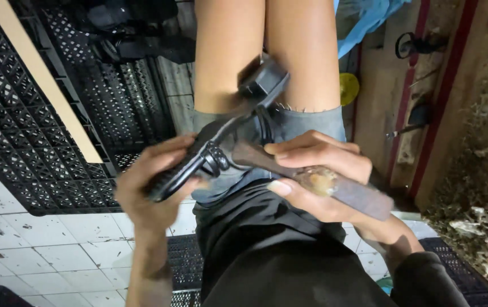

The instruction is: Assembling a shoe by applying adhesive, aligning the sole with the upper, and using a hammer to bond the components together.

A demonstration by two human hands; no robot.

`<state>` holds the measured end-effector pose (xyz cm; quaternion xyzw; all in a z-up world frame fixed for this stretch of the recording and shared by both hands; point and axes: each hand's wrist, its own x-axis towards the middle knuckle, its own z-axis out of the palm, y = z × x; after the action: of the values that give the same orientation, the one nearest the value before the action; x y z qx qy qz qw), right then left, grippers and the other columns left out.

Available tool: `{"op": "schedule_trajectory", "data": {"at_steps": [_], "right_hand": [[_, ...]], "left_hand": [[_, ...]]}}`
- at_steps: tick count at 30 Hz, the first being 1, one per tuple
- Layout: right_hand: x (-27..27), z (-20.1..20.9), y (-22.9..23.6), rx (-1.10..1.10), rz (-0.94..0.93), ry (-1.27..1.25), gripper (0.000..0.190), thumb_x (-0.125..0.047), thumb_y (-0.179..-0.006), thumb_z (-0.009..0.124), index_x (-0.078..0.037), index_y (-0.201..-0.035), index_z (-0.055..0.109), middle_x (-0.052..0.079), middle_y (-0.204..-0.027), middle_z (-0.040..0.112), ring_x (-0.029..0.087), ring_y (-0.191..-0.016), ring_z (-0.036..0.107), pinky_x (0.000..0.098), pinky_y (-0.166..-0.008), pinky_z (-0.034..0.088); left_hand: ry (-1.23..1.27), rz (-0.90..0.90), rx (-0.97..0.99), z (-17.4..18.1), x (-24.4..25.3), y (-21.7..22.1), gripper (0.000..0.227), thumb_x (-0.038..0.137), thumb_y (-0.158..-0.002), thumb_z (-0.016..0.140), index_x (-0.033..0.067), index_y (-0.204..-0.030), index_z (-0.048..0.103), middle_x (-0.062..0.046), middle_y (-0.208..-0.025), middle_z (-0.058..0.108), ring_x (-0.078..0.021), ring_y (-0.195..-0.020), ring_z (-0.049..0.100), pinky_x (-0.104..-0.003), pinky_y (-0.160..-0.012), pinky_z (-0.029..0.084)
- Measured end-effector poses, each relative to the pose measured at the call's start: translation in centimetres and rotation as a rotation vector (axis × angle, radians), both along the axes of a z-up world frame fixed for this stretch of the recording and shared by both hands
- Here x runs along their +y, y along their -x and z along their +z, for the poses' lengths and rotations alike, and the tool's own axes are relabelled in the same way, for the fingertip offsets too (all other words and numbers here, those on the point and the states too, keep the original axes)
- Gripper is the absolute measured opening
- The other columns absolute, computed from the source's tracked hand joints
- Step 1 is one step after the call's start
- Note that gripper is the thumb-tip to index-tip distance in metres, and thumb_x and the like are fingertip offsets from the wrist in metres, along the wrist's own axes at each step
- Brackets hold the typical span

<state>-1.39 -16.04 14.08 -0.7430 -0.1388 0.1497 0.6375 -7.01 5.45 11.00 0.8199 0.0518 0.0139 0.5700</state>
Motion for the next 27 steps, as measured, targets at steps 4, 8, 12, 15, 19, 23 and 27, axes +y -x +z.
{"op": "schedule_trajectory", "data": {"at_steps": [4,8,12,15,19,23,27], "right_hand": [[-1.2,1.4,-0.3,0.029,-0.001,0.04,0.023,-0.016,-0.071,0.064,-0.004,-0.088,0.055,0.021,-0.09,0.062,0.025,-0.082,0.067,0.0299,-0.073,0.056],[-2.2,-0.2,0.0,-0.153,0.043,0.081,0.04,-0.022,-0.062,0.074,0.0,-0.091,0.057,0.019,-0.094,0.06,0.022,-0.084,0.064,0.0284,-0.076,0.054],[-0.8,-0.5,0.4,-0.145,0.06,0.206,0.034,-0.022,-0.066,0.075,0.0,-0.087,0.06,0.017,-0.093,0.061,0.02,-0.08,0.062,0.027,-0.074,0.05],[-1.2,-1.8,1.5,-0.057,0.031,0.238,0.02,-0.01,-0.078,0.063,0.001,-0.093,0.056,0.017,-0.097,0.058,0.022,-0.089,0.062,0.0278,-0.083,0.047],[-1.7,-3.4,2.5,-0.167,-0.078,0.55,0.021,-0.017,-0.078,0.068,-0.004,-0.092,0.059,0.009,-0.092,0.057,0.014,-0.08,0.061,0.0239,-0.066,0.051],[-2.3,-3.8,1.7,-0.134,-0.036,0.395,0.033,-0.016,-0.07,0.074,0.003,-0.093,0.059,0.019,-0.094,0.062,0.025,-0.089,0.062,0.0303,-0.082,0.049],[-4.5,-3.0,0.5,0.1,-0.13,0.364,0.024,-0.017,-0.072,0.071,-0.005,-0.09,0.061,0.011,-0.087,0.065,0.015,-0.075,0.065,0.0221,-0.073,0.051]], "left_hand": [[0.503,-0.166,-0.139,-1.0,2.9,-2.0,0.037,0.012,-0.064,0.076,0.0061,-0.096,0.057,-0.012,-0.093,0.062,-0.0257,-0.087,0.066,-0.035,-0.083,0.06],[1.151,-0.625,-0.197,-2.1,-0.3,-6.8,0.038,-0.003,-0.076,0.067,0.0037,-0.11,0.051,-0.008,-0.081,0.064,-0.0169,-0.061,0.064,-0.026,-0.054,0.059],[1.194,-0.496,0.212,-4.0,-3.8,-6.9,0.032,0.005,-0.06,0.075,0.0046,-0.087,0.057,-0.012,-0.075,0.058,-0.0238,-0.071,0.058,-0.032,-0.066,0.05],[0.84,-0.404,0.077,-5.8,-5.4,-5.9,0.06,0.02,-0.062,0.074,0.0077,-0.105,0.034,-0.013,-0.078,0.053,-0.0149,-0.062,0.049,-0.023,-0.05,0.039],[0.685,-0.336,0.445,-5.7,-5.9,-4.3,0.079,0.01,-0.068,0.057,0.0177,-0.134,0.013,-0.022,-0.131,0.034,-0.0305,-0.118,0.044,-0.04,-0.095,0.044],[0.739,-0.261,0.553,-6.7,-6.2,-4.7,0.087,0.025,-0.067,0.071,0.02,-0.134,0.016,-0.019,-0.125,0.045,-0.0153,-0.1,0.052,-0.022,-0.079,0.047],[0.855,-0.229,0.559,-7.2,-6.0,-4.7,0.084,0.018,-0.068,0.071,0.018,-0.133,0.018,-0.019,-0.124,0.045,-0.0167,-0.096,0.05,-0.028,-0.08,0.051]]}}
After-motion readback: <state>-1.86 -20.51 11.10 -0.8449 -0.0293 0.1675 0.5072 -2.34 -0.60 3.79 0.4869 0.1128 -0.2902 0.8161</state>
